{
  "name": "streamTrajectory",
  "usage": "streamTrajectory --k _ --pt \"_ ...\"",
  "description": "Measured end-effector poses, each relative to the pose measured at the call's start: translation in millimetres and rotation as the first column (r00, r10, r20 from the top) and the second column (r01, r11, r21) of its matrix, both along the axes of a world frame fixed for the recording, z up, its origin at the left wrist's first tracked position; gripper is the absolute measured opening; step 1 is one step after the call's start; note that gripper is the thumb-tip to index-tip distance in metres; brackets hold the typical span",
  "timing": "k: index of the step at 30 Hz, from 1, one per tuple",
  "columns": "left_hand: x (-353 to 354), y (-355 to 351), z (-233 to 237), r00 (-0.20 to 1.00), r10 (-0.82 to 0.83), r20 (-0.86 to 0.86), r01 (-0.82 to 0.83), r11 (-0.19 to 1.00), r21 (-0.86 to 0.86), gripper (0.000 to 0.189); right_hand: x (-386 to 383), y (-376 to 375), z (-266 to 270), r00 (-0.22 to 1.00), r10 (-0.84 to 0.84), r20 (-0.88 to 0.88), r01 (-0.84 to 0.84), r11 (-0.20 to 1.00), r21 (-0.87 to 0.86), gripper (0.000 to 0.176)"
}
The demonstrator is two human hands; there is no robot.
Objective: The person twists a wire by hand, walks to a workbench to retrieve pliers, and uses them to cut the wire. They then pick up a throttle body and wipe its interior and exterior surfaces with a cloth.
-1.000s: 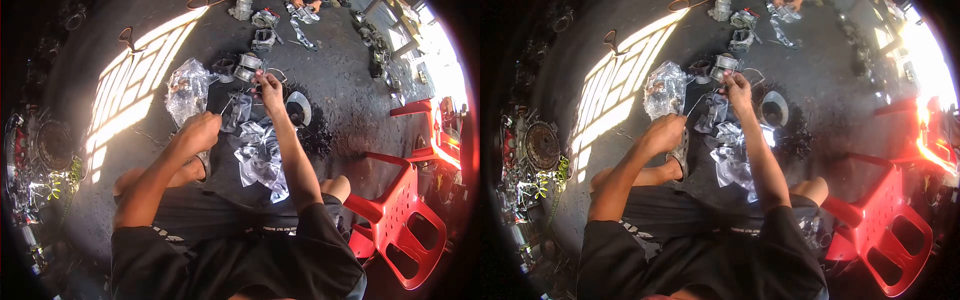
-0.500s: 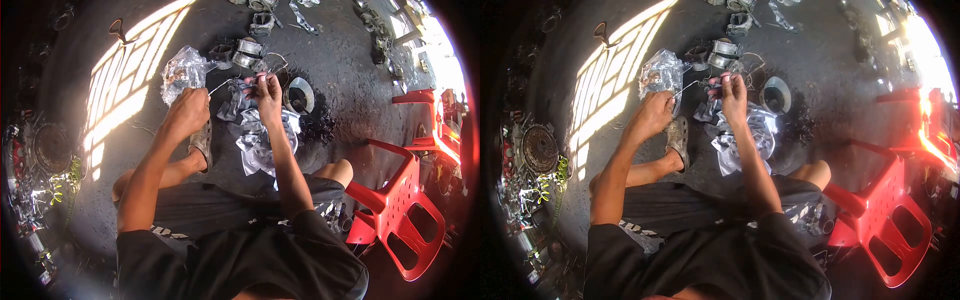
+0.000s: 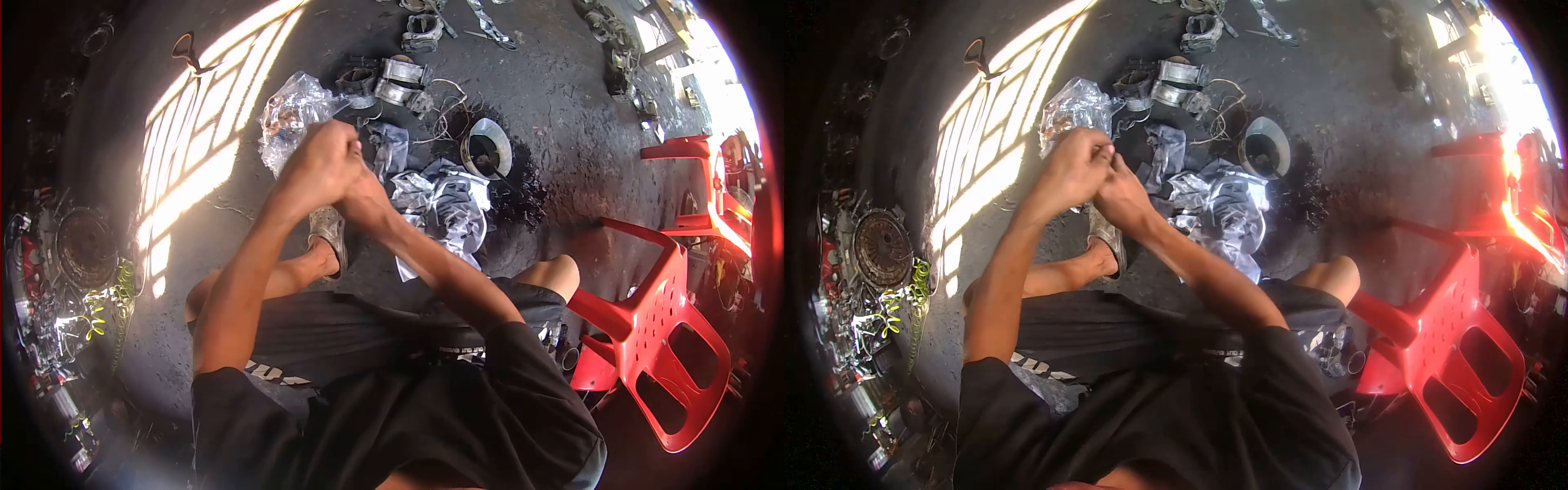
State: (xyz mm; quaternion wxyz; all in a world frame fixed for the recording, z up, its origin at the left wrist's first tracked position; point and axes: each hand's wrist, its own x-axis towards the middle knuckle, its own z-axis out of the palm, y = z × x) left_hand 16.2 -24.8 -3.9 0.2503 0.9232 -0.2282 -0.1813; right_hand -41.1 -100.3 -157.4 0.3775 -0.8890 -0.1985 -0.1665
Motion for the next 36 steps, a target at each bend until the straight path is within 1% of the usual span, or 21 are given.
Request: streamTrajectory --k 1,3,4,7,8,9,11,12,13,15,17,19,21,23,25,26,27,28,31,33,36 --pt "-5 0 -10 1.000 0.000 0.003 0.000 1.000 0.007 0.019 9 8 5 1.000 0.000 0.003 0.000 1.000 0.007 0.052" --pt "-15 3 -32 0.934 -0.114 0.338 0.147 0.986 -0.074 0.018 29 18 19 0.996 -0.084 0.026 0.081 0.992 0.098 0.057" --pt "-16 1 -33 0.947 -0.170 0.271 0.165 0.985 0.042 0.019 39 20 28 0.991 -0.130 0.035 0.123 0.982 0.142 0.060" --pt "-22 2 -22 0.975 -0.162 0.150 0.170 0.985 -0.038 0.020 57 22 44 0.960 -0.277 0.043 0.254 0.926 0.279 0.069" --pt "-20 7 -39 0.832 -0.232 0.504 0.295 0.954 -0.047 0.020 55 23 46 0.957 -0.286 -0.050 0.289 0.922 0.256 0.076" --pt "-22 6 -33 0.831 -0.241 0.501 0.303 0.952 -0.045 0.020 50 23 38 0.954 -0.295 -0.053 0.298 0.919 0.258 0.076" --pt "-29 2 -15 0.976 -0.191 0.100 0.190 0.982 0.022 0.018 34 18 17 0.977 -0.162 0.139 0.063 0.841 0.537 0.071" --pt "-32 1 -16 0.977 -0.192 0.095 0.192 0.981 0.015 0.018 11 10 20 1.000 -0.024 0.004 0.017 0.771 0.637 0.069" --pt "-35 2 -17 0.967 -0.228 0.112 0.223 0.973 0.052 0.017 -5 4 11 1.000 -0.022 -0.002 0.018 0.775 0.632 0.069" --pt "-40 2 -19 0.959 -0.253 0.124 0.244 0.966 0.082 0.017 -32 -7 -19 1.000 -0.018 0.008 0.014 0.948 0.319 0.062" --pt "-45 2 -21 0.913 -0.273 0.302 0.268 0.962 0.060 0.020 -63 -37 -19 0.982 -0.065 -0.175 0.115 0.949 0.294 0.044" --pt "-47 -1 -21 0.895 -0.287 0.342 0.279 0.958 0.073 0.014 -76 -82 -28 0.919 -0.234 -0.316 0.307 0.930 0.203 0.027" --pt "-50 -5 -21 0.878 -0.293 0.379 0.282 0.956 0.086 0.009 -50 -119 -21 0.890 -0.379 -0.255 0.457 0.723 0.518 0.022" --pt "-54 -8 -20 0.906 -0.321 0.276 0.269 0.940 0.211 0.013 -15 -147 41 0.883 -0.212 -0.419 0.443 0.669 0.596 0.026" --pt "-59 -7 -21 0.912 -0.346 0.219 0.297 0.927 0.228 0.021 20 -154 90 0.943 0.010 -0.333 0.149 0.882 0.447 0.029" --pt "-60 -7 -21 0.913 -0.374 0.163 0.328 0.911 0.249 0.029 33 -150 109 0.943 0.000 -0.334 0.159 0.880 0.448 0.029" --pt "-60 -7 -21 0.909 -0.382 0.165 0.336 0.907 0.253 0.029 46 -141 126 0.914 0.047 -0.403 -0.015 0.996 0.083 0.037" --pt "-59 -8 -22 0.918 -0.376 0.128 0.333 0.905 0.266 0.030 53 -135 134 0.875 0.062 -0.481 -0.221 0.934 -0.280 0.047" --pt "-59 -5 -25 0.912 -0.381 0.154 0.332 0.903 0.272 0.032 62 -121 128 0.847 0.239 -0.475 -0.407 0.867 -0.288 0.053" --pt "-59 -2 -24 0.901 -0.381 0.206 0.326 0.910 0.256 0.033 59 -119 130 0.838 0.235 -0.492 -0.417 0.858 -0.301 0.043" --pt "-58 0 -25 0.909 -0.399 0.117 0.358 0.893 0.272 0.036 62 -115 133 0.792 0.278 -0.543 -0.446 0.872 -0.204 0.020"
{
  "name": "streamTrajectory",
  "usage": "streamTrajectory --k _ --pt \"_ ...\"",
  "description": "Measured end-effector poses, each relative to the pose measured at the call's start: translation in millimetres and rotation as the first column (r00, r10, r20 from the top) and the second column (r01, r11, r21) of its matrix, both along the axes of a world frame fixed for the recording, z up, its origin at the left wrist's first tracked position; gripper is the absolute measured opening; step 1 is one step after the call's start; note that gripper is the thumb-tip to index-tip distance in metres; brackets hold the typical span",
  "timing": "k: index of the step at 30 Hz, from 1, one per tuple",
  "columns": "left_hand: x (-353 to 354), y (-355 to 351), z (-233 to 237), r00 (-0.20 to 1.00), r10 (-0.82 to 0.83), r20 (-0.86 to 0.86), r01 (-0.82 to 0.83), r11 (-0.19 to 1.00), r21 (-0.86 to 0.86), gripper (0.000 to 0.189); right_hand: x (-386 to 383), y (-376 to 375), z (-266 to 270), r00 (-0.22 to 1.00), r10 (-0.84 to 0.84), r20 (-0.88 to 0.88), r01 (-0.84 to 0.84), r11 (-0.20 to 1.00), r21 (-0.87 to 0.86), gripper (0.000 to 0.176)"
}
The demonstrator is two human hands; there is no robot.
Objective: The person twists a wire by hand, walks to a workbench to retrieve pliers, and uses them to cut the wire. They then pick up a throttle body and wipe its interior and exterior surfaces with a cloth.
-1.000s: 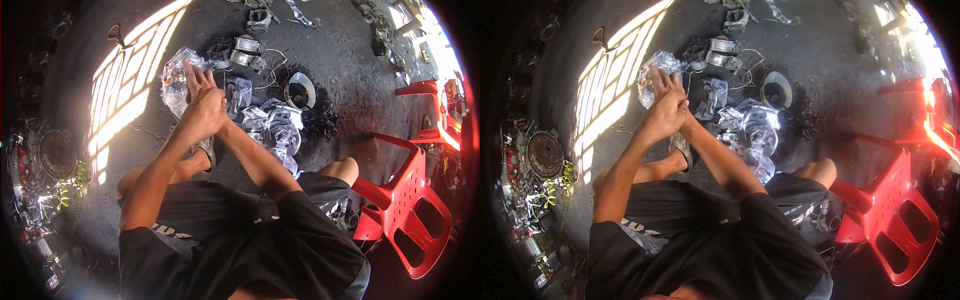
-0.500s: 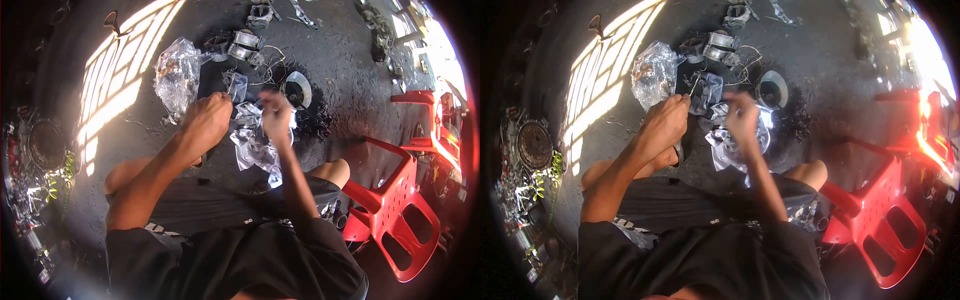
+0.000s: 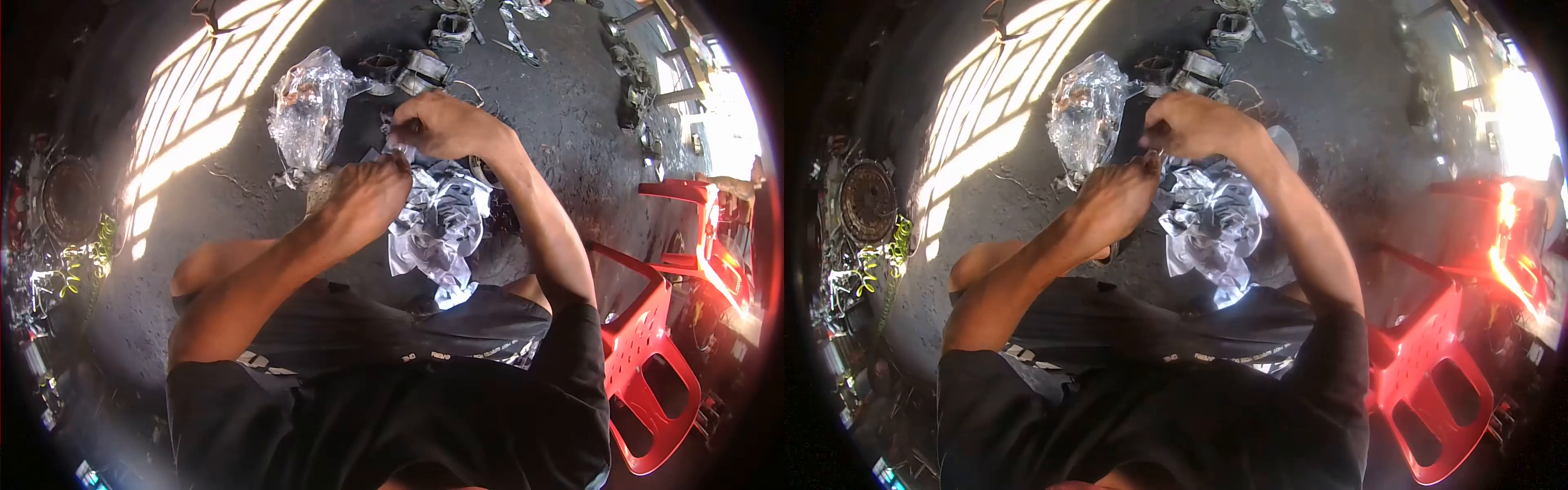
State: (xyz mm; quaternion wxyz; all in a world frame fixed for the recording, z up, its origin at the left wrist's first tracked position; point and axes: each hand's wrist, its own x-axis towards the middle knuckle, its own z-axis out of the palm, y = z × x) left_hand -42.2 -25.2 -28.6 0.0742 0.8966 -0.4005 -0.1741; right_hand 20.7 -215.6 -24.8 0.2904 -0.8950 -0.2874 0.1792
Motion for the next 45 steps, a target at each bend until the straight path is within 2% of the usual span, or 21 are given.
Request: streamTrajectory --k 1,4,5,7,9,13,15,17,19,21,25,27,28,33,35,36,38,40,41,43,45 --pt "0 2 -8 0.999 -0.005 0.037 0.006 0.999 -0.044 0.036 5 -1 -4 1.000 0.000 -0.001 0.000 1.000 -0.004 0.020" --pt "-1 2 -12 0.997 0.029 0.076 -0.024 0.998 -0.057 0.036 28 -10 -10 0.973 -0.212 -0.093 0.231 0.871 0.434 0.010" --pt "-1 2 -10 0.994 0.077 0.077 -0.076 0.997 -0.019 0.036 33 -19 1 0.916 -0.324 -0.235 0.396 0.827 0.399 0.013" --pt "5 7 -1 0.994 0.077 0.076 -0.076 0.997 -0.011 0.034 45 -38 0 0.857 -0.426 -0.288 0.512 0.762 0.397 0.016" --pt "16 14 12 0.994 0.075 0.079 -0.076 0.997 0.000 0.033 46 -60 -9 0.865 -0.398 -0.306 0.501 0.732 0.462 0.017" --pt "39 26 28 0.959 0.277 0.064 -0.269 0.956 -0.120 0.025 31 -91 -28 0.806 -0.473 -0.356 0.592 0.643 0.486 0.020" --pt "57 30 32 0.930 0.365 -0.043 -0.368 0.920 -0.137 0.020 17 -99 -43 0.769 -0.441 -0.463 0.639 0.505 0.580 0.024" --pt "70 31 36 0.935 0.353 -0.042 -0.354 0.918 -0.177 0.018 4 -99 -57 0.741 -0.445 -0.503 0.671 0.471 0.572 0.028" --pt "76 32 33 0.937 0.346 -0.045 -0.348 0.913 -0.215 0.016 -14 -89 -66 0.699 -0.453 -0.553 0.712 0.368 0.598 0.025" --pt "79 32 25 0.920 0.393 -0.014 -0.372 0.860 -0.350 0.014 -29 -77 -72 0.677 -0.492 -0.548 0.729 0.343 0.593 0.020" --pt "78 31 33 0.951 0.303 -0.056 -0.304 0.897 -0.321 0.015 -39 -64 -70 0.677 -0.491 -0.549 0.714 0.254 0.653 0.014" --pt "68 25 39 0.957 0.250 -0.150 -0.271 0.951 -0.147 0.017 -33 -62 -55 0.582 -0.563 -0.586 0.773 0.159 0.615 0.015" --pt "65 28 26 0.982 0.166 -0.086 -0.177 0.974 -0.145 0.016 -27 -60 -48 0.544 -0.588 -0.598 0.791 0.123 0.599 0.017" --pt "38 23 20 0.972 0.234 -0.037 -0.237 0.964 -0.122 0.021 -3 -69 -57 0.543 -0.580 -0.608 0.790 0.106 0.604 0.019" --pt "40 24 17 0.986 0.165 0.001 -0.160 0.958 -0.236 0.020 -3 -70 -66 0.521 -0.530 -0.669 0.774 -0.036 0.632 0.022" --pt "39 24 14 0.986 0.164 -0.004 -0.160 0.959 -0.234 0.020 -6 -66 -65 0.531 -0.496 -0.687 0.765 -0.068 0.640 0.030" --pt "37 24 10 0.987 0.128 -0.100 -0.156 0.916 -0.370 0.015 -17 -51 -69 0.564 -0.493 -0.662 0.738 -0.058 0.672 0.034" --pt "35 19 25 0.970 0.176 -0.166 -0.222 0.918 -0.327 0.015 -31 -35 -77 0.640 -0.463 -0.613 0.671 -0.051 0.740 0.045" --pt "36 18 31 0.947 0.231 -0.222 -0.289 0.916 -0.279 0.015 -41 -27 -83 0.613 -0.423 -0.668 0.688 -0.130 0.714 0.045" --pt "39 20 32 0.945 0.257 -0.204 -0.306 0.912 -0.272 0.017 -54 -19 -103 0.507 -0.439 -0.742 0.753 -0.192 0.629 0.029" --pt "39 22 33 0.939 0.288 -0.187 -0.330 0.907 -0.261 0.019 -56 -12 -115 0.390 -0.361 -0.847 0.873 -0.148 0.465 0.027"
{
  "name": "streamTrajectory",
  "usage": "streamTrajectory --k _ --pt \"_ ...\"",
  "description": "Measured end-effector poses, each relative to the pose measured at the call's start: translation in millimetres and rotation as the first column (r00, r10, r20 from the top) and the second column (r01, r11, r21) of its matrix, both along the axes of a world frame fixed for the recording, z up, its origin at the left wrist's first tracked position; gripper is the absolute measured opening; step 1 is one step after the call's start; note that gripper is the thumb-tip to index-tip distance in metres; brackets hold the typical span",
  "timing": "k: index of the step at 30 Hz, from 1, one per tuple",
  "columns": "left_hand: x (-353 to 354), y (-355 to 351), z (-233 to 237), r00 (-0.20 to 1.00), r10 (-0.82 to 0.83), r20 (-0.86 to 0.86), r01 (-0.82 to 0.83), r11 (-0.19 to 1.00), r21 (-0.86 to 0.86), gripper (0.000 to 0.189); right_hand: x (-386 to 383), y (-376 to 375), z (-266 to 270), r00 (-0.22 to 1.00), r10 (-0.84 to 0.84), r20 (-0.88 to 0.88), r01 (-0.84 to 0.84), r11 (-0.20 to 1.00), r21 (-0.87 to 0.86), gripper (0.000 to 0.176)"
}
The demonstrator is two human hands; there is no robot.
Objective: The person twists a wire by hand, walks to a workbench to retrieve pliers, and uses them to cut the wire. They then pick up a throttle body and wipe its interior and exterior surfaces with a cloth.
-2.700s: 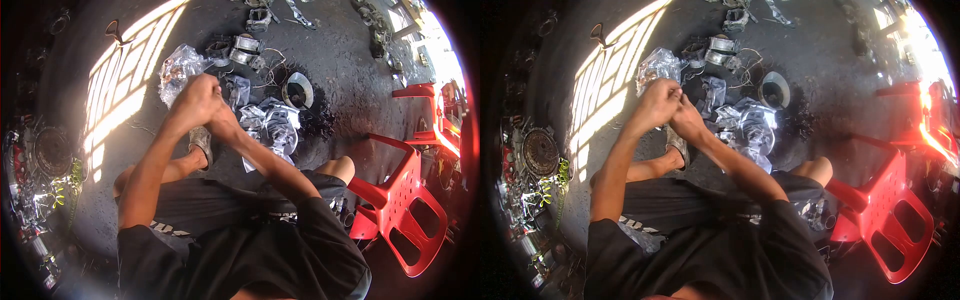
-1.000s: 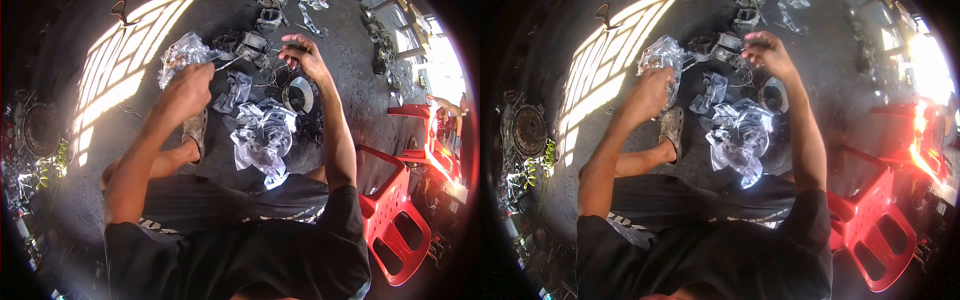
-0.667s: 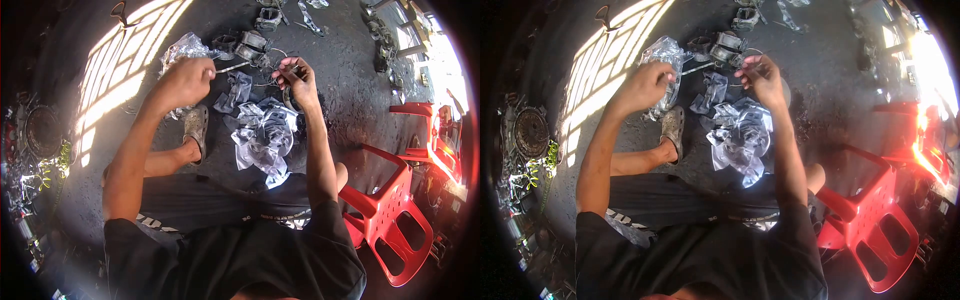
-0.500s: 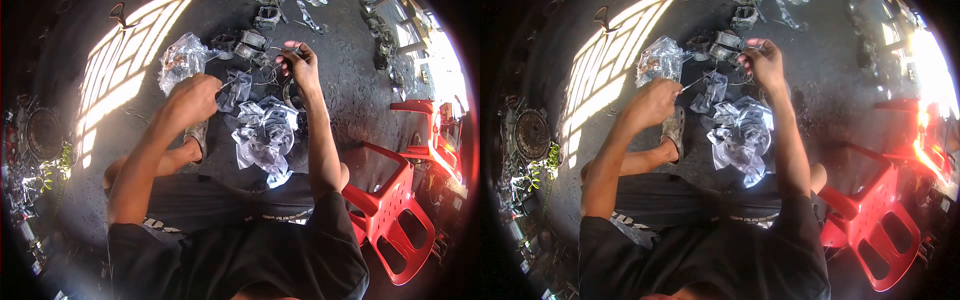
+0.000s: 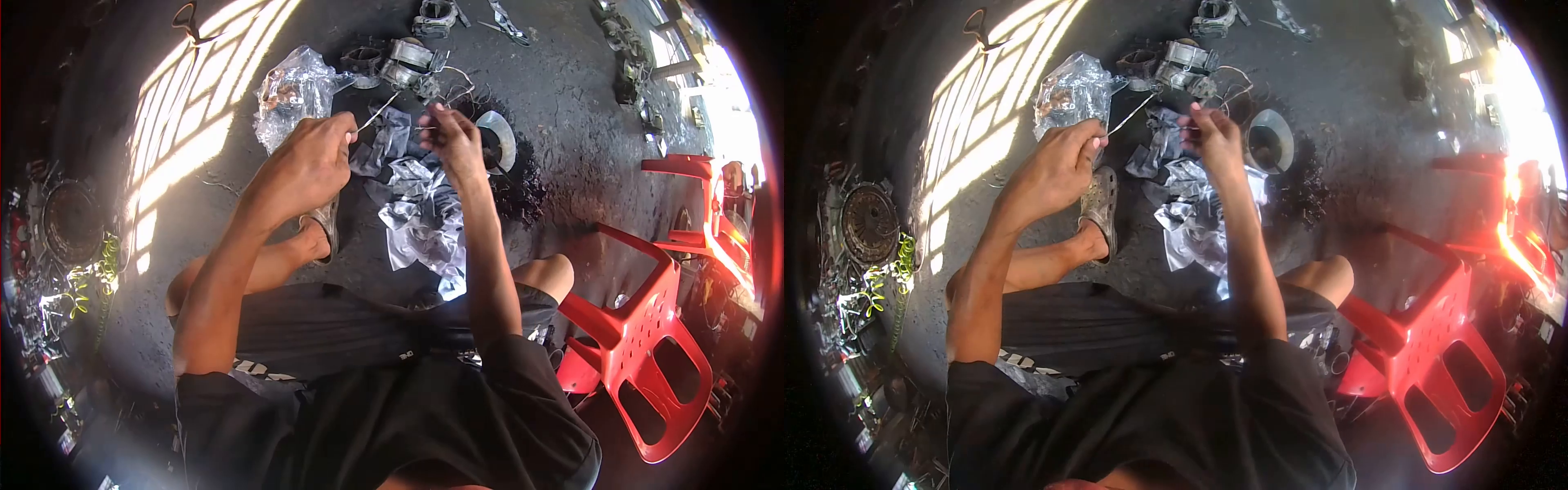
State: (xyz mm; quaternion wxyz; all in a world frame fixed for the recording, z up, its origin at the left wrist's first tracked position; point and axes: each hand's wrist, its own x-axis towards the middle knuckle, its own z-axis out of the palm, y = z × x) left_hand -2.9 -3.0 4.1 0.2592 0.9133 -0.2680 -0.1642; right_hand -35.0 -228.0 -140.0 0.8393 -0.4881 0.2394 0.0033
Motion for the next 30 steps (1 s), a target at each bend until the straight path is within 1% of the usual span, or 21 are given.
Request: streamTrajectory --k 2,3,5,8,10,12,13,14,16,17,18,20,21,22,23,24,26,27,28,29,30 --pt "0 -2 1 0.999 -0.030 -0.035 0.031 0.999 0.020 0.019 5 8 5 0.989 0.141 -0.045 -0.137 0.988 0.078 0.028" --pt "0 -2 -1 0.999 -0.036 -0.037 0.037 0.999 0.022 0.019 8 10 5 0.990 0.135 -0.047 -0.131 0.988 0.080 0.028" --pt "-2 0 -10 0.999 -0.041 -0.011 0.041 0.999 -0.001 0.020 16 13 4 0.972 0.234 0.021 -0.235 0.961 0.143 0.025" --pt "1 1 -17 0.999 -0.053 -0.004 0.052 0.997 -0.064 0.020 25 15 -5 0.972 0.210 0.105 -0.230 0.942 0.244 0.024" --pt "-1 -1 -18 0.999 -0.039 0.022 0.040 0.998 -0.041 0.020 28 14 -10 0.970 0.220 0.105 -0.242 0.920 0.309 0.022" --pt "-1 -3 -15 0.998 -0.035 0.053 0.036 0.999 -0.007 0.021 33 18 -19 0.966 0.225 0.125 -0.230 0.973 0.031 0.019" --pt "-1 -4 -11 0.997 0.002 0.071 -0.001 1.000 -0.015 0.021 32 15 -17 0.950 0.291 0.112 -0.269 0.947 -0.178 0.016" --pt "-2 -4 -8 0.995 0.040 0.087 -0.038 0.999 -0.024 0.021 32 15 -23 0.951 0.289 0.113 -0.268 0.948 -0.170 0.016" --pt "-2 -5 -4 0.994 0.025 0.103 -0.022 0.999 -0.038 0.020 36 13 -48 0.907 0.287 0.309 -0.114 0.872 -0.475 0.011" --pt "-2 -5 -2 0.993 0.007 0.120 0.000 0.998 -0.057 0.020 40 3 -56 0.915 0.339 0.218 -0.158 0.799 -0.580 0.009" --pt "0 -7 1 0.993 0.006 0.119 0.001 0.998 -0.057 0.020 38 0 -53 0.916 0.338 0.217 -0.157 0.799 -0.580 0.009" --pt "6 -9 6 0.993 0.050 -0.110 -0.052 0.998 -0.018 0.012 42 -4 -47 0.919 0.348 0.184 -0.108 0.672 -0.733 0.012" --pt "9 -6 0 0.992 0.051 -0.111 -0.053 0.998 -0.017 0.012 49 -8 -54 0.899 0.373 0.231 -0.074 0.647 -0.759 0.018" --pt "12 0 -12 0.999 0.034 -0.031 -0.036 0.998 -0.054 0.013 48 -7 -46 0.900 0.371 0.229 -0.075 0.649 -0.757 0.018" --pt "15 4 -19 0.998 0.019 0.054 -0.014 0.996 -0.089 0.014 50 -8 -36 0.910 0.380 0.166 -0.121 0.626 -0.770 0.020" --pt "19 5 -19 0.998 0.016 0.062 -0.011 0.996 -0.085 0.014 52 -6 -26 0.915 0.387 0.109 -0.162 0.603 -0.781 0.023" --pt "26 7 -18 0.995 0.041 0.093 -0.043 0.999 0.022 0.015 44 -3 -16 0.929 0.337 0.156 -0.095 0.623 -0.777 0.029" --pt "28 6 -18 0.991 0.043 0.123 -0.054 0.994 0.091 0.015 37 -5 -11 0.954 0.259 0.153 -0.053 0.645 -0.762 0.031" --pt "32 7 -27 0.991 0.054 0.120 -0.064 0.994 0.085 0.015 32 -8 -9 0.972 0.185 0.144 -0.015 0.662 -0.750 0.034" --pt "37 9 -42 0.966 0.048 0.255 -0.059 0.998 0.035 0.016 27 -10 -17 0.977 0.126 0.174 0.031 0.718 -0.696 0.035" --pt "41 11 -51 0.920 0.046 0.389 -0.046 0.999 -0.010 0.016 24 -13 -27 0.976 0.134 0.174 0.026 0.716 -0.698 0.035"
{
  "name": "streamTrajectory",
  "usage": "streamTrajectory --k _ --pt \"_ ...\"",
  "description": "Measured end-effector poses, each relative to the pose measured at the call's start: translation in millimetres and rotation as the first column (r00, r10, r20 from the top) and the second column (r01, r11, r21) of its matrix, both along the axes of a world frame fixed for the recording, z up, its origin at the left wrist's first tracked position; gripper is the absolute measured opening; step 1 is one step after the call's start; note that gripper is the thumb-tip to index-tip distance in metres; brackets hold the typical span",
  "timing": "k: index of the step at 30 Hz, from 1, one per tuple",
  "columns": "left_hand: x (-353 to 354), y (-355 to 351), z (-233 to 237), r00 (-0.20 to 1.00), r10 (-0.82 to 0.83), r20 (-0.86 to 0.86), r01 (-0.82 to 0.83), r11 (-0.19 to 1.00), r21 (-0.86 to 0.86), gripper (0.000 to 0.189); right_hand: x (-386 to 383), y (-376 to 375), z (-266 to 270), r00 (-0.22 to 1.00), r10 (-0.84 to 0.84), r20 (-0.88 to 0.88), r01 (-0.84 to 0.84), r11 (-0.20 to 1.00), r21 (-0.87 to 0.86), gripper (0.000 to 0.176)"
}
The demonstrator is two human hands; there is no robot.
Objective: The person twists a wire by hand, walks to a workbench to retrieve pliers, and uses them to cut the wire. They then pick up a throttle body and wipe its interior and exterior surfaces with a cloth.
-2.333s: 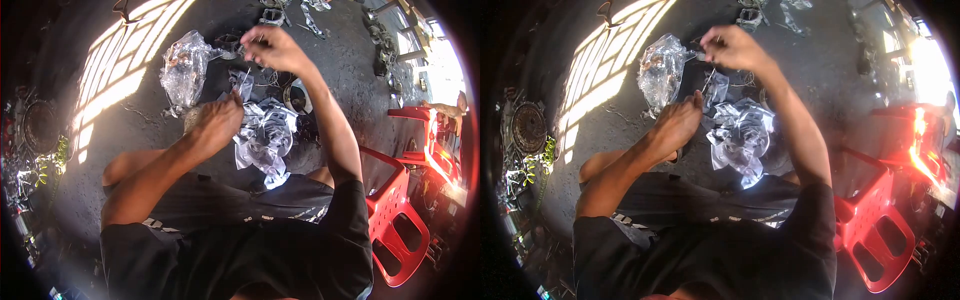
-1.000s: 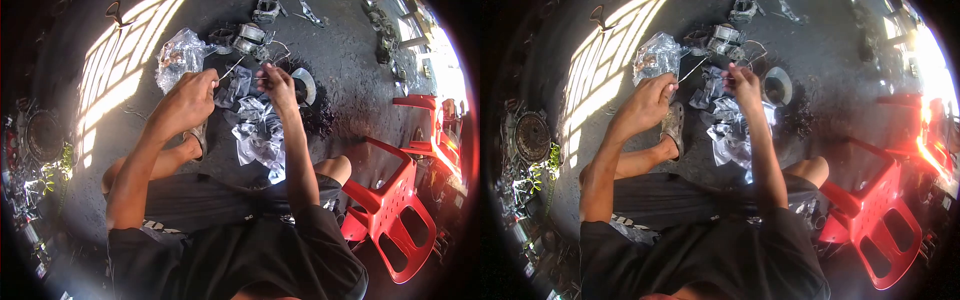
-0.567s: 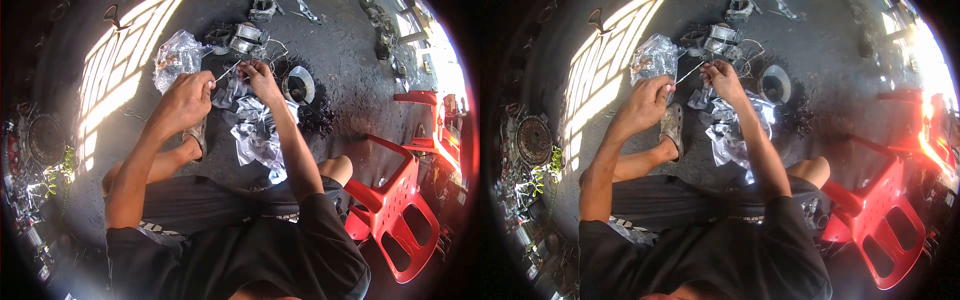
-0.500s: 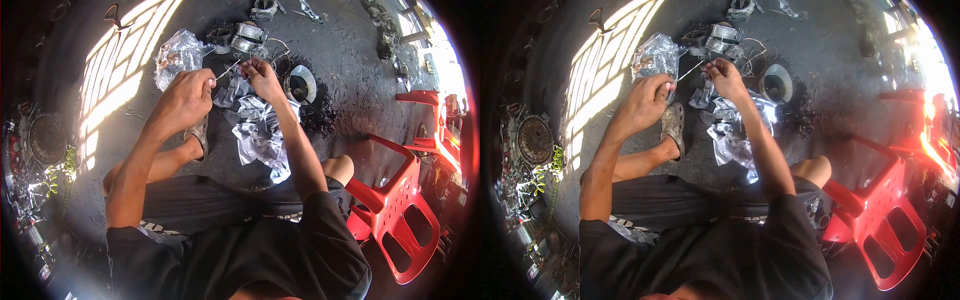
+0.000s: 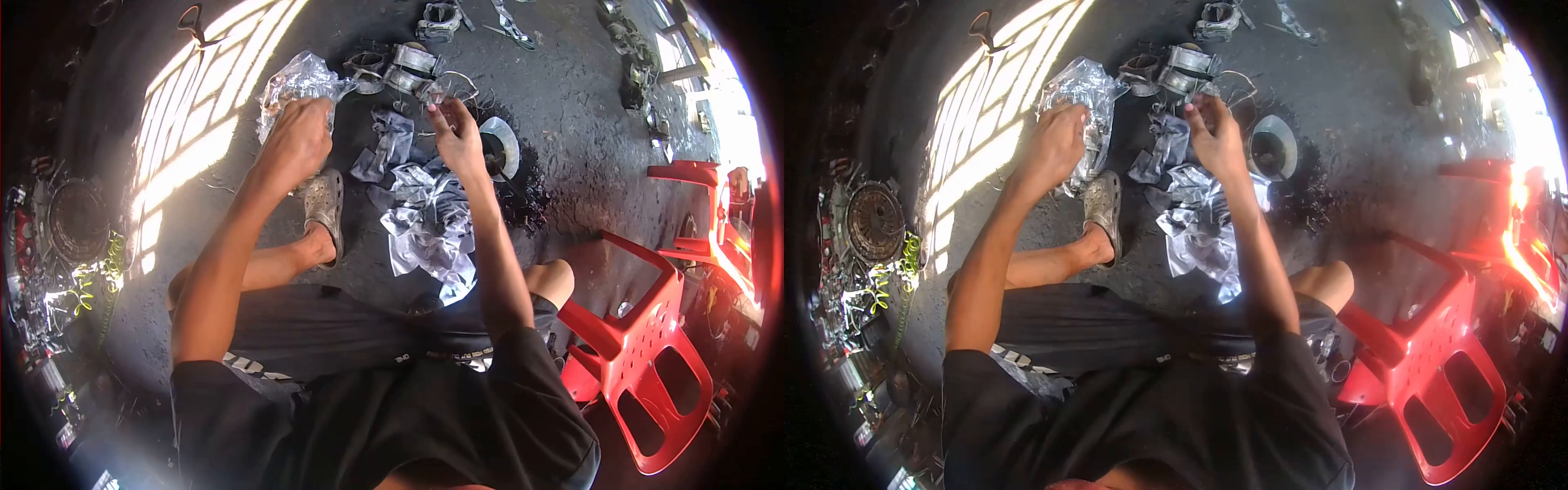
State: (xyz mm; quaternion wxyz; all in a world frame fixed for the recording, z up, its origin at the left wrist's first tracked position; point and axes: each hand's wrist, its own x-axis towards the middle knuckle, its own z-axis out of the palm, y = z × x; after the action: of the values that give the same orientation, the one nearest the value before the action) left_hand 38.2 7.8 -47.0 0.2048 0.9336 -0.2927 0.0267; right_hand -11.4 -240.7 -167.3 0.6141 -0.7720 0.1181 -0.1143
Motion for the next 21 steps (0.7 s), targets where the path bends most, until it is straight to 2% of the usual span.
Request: streamTrajectory --k 1,2,3,4,5,6,7,8,10,11,12,14,15,16,18,19,21 --pt "2 1 -1 1.000 0.002 0.002 -0.002 1.000 -0.001 0.016 -4 -2 -7 1.000 -0.007 -0.014 0.008 0.999 0.040 0.035" --pt "5 1 0 0.999 0.027 0.033 -0.029 0.997 0.074 0.016 -7 -4 -14 0.999 -0.019 -0.026 0.021 0.996 0.082 0.035" --pt "7 0 2 0.997 0.046 0.069 -0.056 0.987 0.148 0.016 -15 -3 -3 0.995 0.010 -0.099 0.014 0.972 0.233 0.037" --pt "12 -2 8 0.996 0.035 0.076 -0.046 0.988 0.149 0.016 -19 -4 7 0.996 0.000 -0.092 0.022 0.972 0.234 0.037" --pt "16 -4 16 0.981 0.035 -0.191 0.035 0.937 0.349 0.017 -23 -4 15 0.997 0.071 -0.033 -0.057 0.946 0.320 0.039" --pt "19 -6 21 0.893 0.091 -0.440 0.164 0.845 0.509 0.017 -28 -5 23 0.990 0.137 0.027 -0.137 0.907 0.399 0.042" --pt "13 -4 12 0.833 0.012 -0.553 0.216 0.913 0.345 0.019 -29 1 38 0.992 0.113 0.058 -0.127 0.886 0.446 0.050" --pt "6 -4 0 0.830 0.005 -0.557 0.227 0.910 0.347 0.019 -26 5 50 0.993 0.103 0.054 -0.116 0.886 0.448 0.050" --pt "-8 -16 -11 0.776 -0.201 -0.599 0.428 0.864 0.265 0.019 -16 8 66 0.989 0.116 0.087 -0.141 0.917 0.373 0.052" --pt "-13 -23 -7 0.742 -0.181 -0.645 0.440 0.858 0.266 0.019 -9 8 65 0.991 0.095 0.097 -0.123 0.929 0.349 0.045" --pt "-15 -31 4 0.745 -0.175 -0.643 0.429 0.864 0.262 0.019 -5 9 69 0.989 0.108 0.097 -0.135 0.929 0.344 0.045" --pt "-15 -39 21 0.844 -0.124 -0.521 0.387 0.814 0.434 0.022 0 14 84 0.991 0.055 0.125 -0.091 0.949 0.302 0.033" --pt "-10 -41 25 0.872 -0.055 -0.486 0.302 0.842 0.448 0.027 4 15 86 0.991 0.039 0.128 -0.075 0.954 0.290 0.025" --pt "-6 -41 23 0.871 -0.055 -0.488 0.306 0.839 0.451 0.027 5 15 84 0.991 0.035 0.126 -0.071 0.953 0.294 0.025" --pt "4 -40 23 0.969 -0.119 -0.218 0.138 0.988 0.073 0.034 9 15 80 0.986 0.095 0.139 -0.134 0.942 0.308 0.022" --pt "8 -41 23 0.970 -0.116 -0.213 0.135 0.988 0.076 0.034 10 15 80 0.974 0.129 0.184 -0.187 0.919 0.346 0.021" --pt "14 -48 21 0.967 -0.192 -0.165 0.171 0.977 -0.130 0.036 10 16 80 0.977 0.118 0.175 -0.176 0.914 0.365 0.022"
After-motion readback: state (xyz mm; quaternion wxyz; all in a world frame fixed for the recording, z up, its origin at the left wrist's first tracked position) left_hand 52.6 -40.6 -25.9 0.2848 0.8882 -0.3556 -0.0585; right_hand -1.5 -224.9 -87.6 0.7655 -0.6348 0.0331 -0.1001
